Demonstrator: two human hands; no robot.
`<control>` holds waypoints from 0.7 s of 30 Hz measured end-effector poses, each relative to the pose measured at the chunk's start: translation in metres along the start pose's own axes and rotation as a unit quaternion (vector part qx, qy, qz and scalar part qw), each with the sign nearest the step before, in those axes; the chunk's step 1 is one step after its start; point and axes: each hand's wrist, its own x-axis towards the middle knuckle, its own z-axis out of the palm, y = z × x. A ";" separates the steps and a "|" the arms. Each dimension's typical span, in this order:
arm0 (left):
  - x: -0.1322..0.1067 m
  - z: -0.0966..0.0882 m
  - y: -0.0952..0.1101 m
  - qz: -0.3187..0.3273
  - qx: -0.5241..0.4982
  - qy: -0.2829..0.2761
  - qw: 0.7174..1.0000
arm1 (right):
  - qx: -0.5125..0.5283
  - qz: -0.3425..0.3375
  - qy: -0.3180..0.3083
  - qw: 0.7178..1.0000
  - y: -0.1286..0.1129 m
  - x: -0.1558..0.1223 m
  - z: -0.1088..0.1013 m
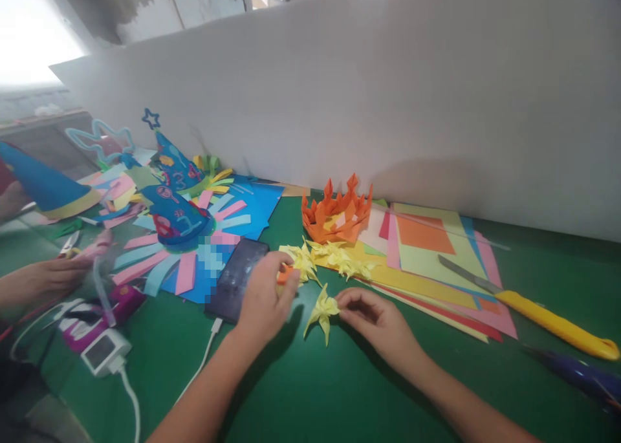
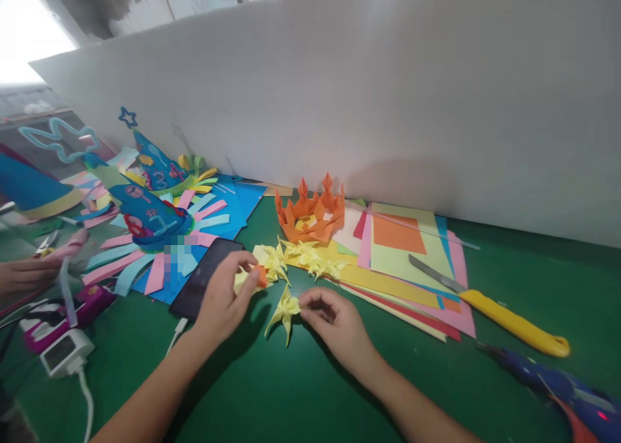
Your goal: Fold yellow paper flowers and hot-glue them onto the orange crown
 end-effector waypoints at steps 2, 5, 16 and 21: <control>-0.008 0.008 0.013 0.020 -0.086 -0.047 0.995 | 0.001 -0.016 0.033 0.999 -0.002 0.002 -0.003; -0.017 0.017 0.024 0.036 -0.119 -0.113 0.986 | -0.002 -0.034 0.065 0.997 -0.003 0.005 -0.007; -0.021 0.021 0.026 0.070 -0.144 -0.173 0.972 | 0.029 -0.039 0.031 0.998 -0.005 0.004 -0.005; -0.021 0.028 0.025 0.052 -0.164 -0.168 0.971 | 0.003 -0.038 0.026 0.999 -0.005 0.003 -0.005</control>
